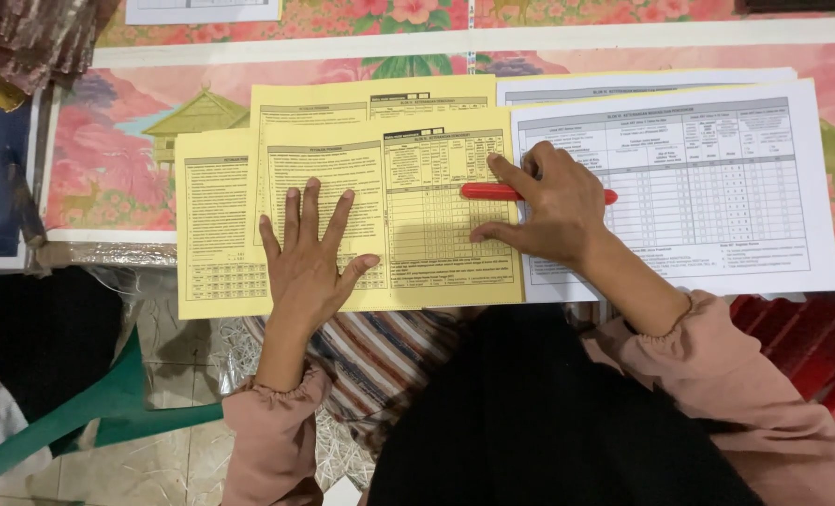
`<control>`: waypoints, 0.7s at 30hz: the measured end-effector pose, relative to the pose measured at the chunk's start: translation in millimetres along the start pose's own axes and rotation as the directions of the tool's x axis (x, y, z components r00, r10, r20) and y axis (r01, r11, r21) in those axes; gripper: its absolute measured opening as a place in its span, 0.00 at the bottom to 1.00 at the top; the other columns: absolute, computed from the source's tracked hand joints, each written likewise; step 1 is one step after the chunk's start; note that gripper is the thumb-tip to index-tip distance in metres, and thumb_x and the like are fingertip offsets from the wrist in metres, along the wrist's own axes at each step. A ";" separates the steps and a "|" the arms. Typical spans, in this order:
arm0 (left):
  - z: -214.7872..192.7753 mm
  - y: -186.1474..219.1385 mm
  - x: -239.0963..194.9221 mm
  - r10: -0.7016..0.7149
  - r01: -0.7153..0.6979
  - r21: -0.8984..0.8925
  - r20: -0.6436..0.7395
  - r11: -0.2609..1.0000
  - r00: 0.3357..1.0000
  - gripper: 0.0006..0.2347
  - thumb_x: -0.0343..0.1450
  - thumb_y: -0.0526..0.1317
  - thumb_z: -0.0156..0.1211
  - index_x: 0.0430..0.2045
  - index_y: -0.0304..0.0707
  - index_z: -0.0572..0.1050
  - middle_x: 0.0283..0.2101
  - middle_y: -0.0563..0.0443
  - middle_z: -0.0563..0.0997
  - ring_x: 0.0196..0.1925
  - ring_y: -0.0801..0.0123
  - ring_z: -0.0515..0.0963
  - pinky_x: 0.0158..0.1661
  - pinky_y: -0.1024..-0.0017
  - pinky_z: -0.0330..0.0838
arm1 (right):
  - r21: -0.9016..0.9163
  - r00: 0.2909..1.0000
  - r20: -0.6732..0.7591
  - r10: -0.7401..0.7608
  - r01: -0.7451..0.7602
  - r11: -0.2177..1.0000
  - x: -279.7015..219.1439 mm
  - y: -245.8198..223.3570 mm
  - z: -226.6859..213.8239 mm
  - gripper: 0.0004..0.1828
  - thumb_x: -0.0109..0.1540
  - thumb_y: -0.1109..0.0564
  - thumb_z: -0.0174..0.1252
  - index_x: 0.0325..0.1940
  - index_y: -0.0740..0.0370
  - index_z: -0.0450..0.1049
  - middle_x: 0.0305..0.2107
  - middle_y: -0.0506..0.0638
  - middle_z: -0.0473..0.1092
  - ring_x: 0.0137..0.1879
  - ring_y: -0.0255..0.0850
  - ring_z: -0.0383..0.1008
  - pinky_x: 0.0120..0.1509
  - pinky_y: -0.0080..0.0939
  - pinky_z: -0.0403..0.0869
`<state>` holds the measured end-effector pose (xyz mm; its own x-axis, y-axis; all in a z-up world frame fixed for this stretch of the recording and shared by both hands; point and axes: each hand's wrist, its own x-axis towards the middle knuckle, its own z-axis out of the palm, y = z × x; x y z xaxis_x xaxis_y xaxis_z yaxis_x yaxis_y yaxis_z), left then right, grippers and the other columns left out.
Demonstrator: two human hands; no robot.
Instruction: The person is flipping through stacks of printed forms and using a red tool to cut or mark specific sections of the labels.
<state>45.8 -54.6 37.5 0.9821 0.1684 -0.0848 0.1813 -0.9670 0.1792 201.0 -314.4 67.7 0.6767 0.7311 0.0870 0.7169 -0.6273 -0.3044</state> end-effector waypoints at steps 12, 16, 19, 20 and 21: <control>11.3 -2.9 -16.1 -0.067 0.066 -0.056 -0.025 0.996 0.997 0.36 0.65 0.68 0.33 0.66 0.53 0.45 0.69 0.38 0.38 0.71 0.48 0.34 0.61 0.42 0.28 | -0.022 0.994 0.088 0.062 -0.060 0.998 3.0 -5.7 -7.4 0.42 0.51 0.26 0.58 0.58 0.56 0.70 0.32 0.55 0.64 0.34 0.39 0.65 0.35 0.33 0.66; 9.3 -2.0 -15.7 -0.081 0.080 -0.065 -0.018 0.995 0.997 0.36 0.65 0.69 0.31 0.66 0.54 0.46 0.70 0.40 0.38 0.71 0.50 0.32 0.61 0.44 0.25 | -0.051 0.990 0.105 0.090 -0.085 0.995 3.6 -9.2 -9.0 0.41 0.52 0.27 0.58 0.59 0.54 0.70 0.33 0.56 0.64 0.34 0.40 0.66 0.36 0.34 0.67; 10.5 -3.4 -16.4 -0.063 0.061 -0.062 -0.034 0.996 0.997 0.36 0.65 0.68 0.33 0.66 0.53 0.46 0.70 0.39 0.38 0.71 0.49 0.32 0.61 0.44 0.25 | -0.055 0.994 0.083 0.067 -0.063 0.997 2.8 -3.7 -2.0 0.42 0.51 0.24 0.56 0.59 0.53 0.69 0.33 0.55 0.64 0.35 0.40 0.66 0.38 0.34 0.68; 11.3 -3.7 -16.1 -0.063 0.061 -0.064 -0.031 0.996 0.998 0.36 0.65 0.68 0.33 0.66 0.53 0.46 0.70 0.39 0.38 0.71 0.49 0.32 0.61 0.44 0.25 | -0.054 0.994 0.086 0.069 -0.064 0.996 2.5 -3.5 -1.6 0.42 0.51 0.24 0.56 0.59 0.53 0.69 0.33 0.55 0.64 0.35 0.40 0.66 0.38 0.34 0.68; 12.3 -4.2 -15.9 -0.063 0.061 -0.057 -0.033 0.996 0.997 0.36 0.65 0.68 0.32 0.66 0.53 0.46 0.70 0.40 0.37 0.71 0.51 0.31 0.61 0.45 0.25 | -0.057 0.996 0.063 0.058 -0.054 0.997 2.2 -3.5 -1.1 0.42 0.51 0.25 0.57 0.59 0.54 0.70 0.32 0.55 0.64 0.35 0.41 0.67 0.38 0.34 0.68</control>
<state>28.8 -55.6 26.0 0.9698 0.2355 -0.0638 0.2439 -0.9424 0.2290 200.2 -310.9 70.0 0.7052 0.7090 0.0093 0.6873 -0.6803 -0.2544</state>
